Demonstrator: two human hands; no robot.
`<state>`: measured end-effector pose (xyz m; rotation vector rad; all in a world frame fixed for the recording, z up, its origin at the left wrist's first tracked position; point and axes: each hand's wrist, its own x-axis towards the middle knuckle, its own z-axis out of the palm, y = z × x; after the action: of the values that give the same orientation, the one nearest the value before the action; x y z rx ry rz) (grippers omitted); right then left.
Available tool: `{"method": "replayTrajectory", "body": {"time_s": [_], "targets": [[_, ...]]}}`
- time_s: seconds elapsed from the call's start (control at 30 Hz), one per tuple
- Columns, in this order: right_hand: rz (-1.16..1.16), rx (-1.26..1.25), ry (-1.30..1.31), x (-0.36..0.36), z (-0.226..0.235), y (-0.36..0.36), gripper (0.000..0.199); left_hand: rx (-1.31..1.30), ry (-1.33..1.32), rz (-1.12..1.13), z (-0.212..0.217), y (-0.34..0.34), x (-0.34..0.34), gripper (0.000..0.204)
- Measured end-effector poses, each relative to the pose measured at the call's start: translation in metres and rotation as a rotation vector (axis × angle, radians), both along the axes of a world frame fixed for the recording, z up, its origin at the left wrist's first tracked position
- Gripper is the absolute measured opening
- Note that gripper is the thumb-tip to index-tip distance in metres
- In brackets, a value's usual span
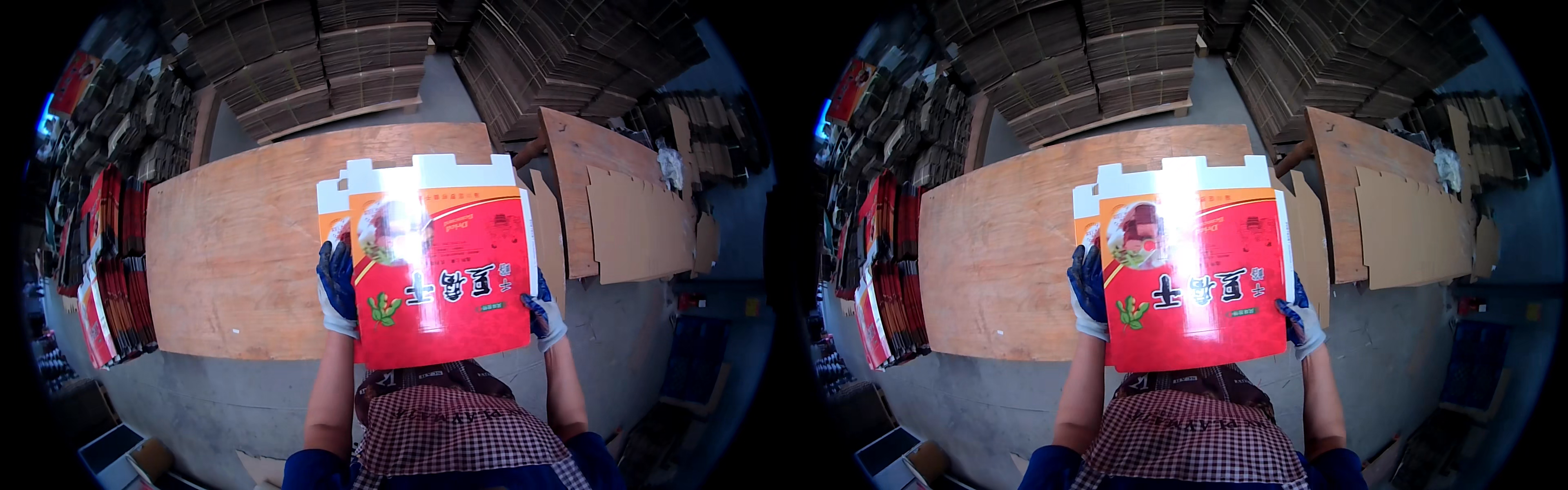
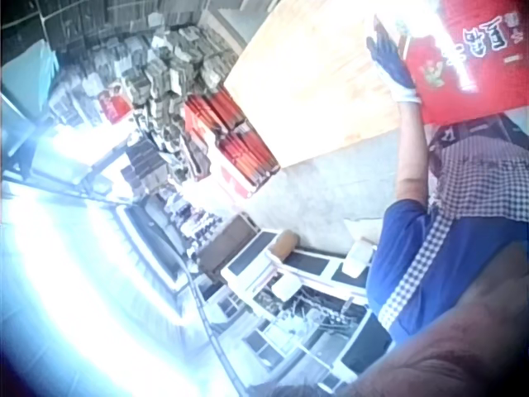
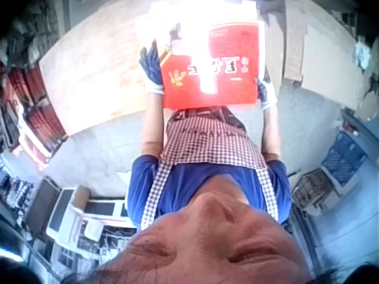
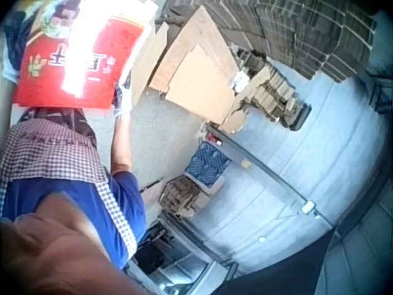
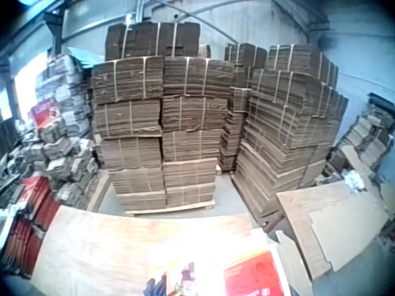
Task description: The person folds flat red printed cardboard boxes on a wooden table, aligning edges and creasing flaps by hand. They repeatedly pick up a box, fold it, and place it on a growing stack.
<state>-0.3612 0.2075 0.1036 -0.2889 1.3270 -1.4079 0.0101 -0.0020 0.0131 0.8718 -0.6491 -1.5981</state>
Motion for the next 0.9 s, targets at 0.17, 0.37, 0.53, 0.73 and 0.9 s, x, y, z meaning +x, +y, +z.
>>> {"method": "replayTrajectory", "body": {"time_s": [0.17,0.37,0.53,0.73,0.9], "targets": [[0.05,0.048,0.188,0.03,-0.031,-0.01,0.085,0.15,0.083,-0.079,0.005,-0.003,0.019,0.055],[0.102,0.141,0.417,0.056,-0.031,-0.012,0.083,-0.012,-0.804,0.235,0.036,-0.016,0.018,0.044],[0.117,0.286,0.425,0.083,-0.033,-0.009,0.08,-0.724,-1.226,-0.203,0.061,-0.005,-0.064,0.052],[0.282,0.526,0.999,0.044,0.007,-0.022,0.053,-0.84,-1.452,-0.563,0.048,0.028,-0.168,0.062],[-0.089,0.571,1.419,-0.067,-0.034,-0.005,0.039,-0.867,-1.465,-0.568,0.036,0.027,-0.172,0.059]]}}
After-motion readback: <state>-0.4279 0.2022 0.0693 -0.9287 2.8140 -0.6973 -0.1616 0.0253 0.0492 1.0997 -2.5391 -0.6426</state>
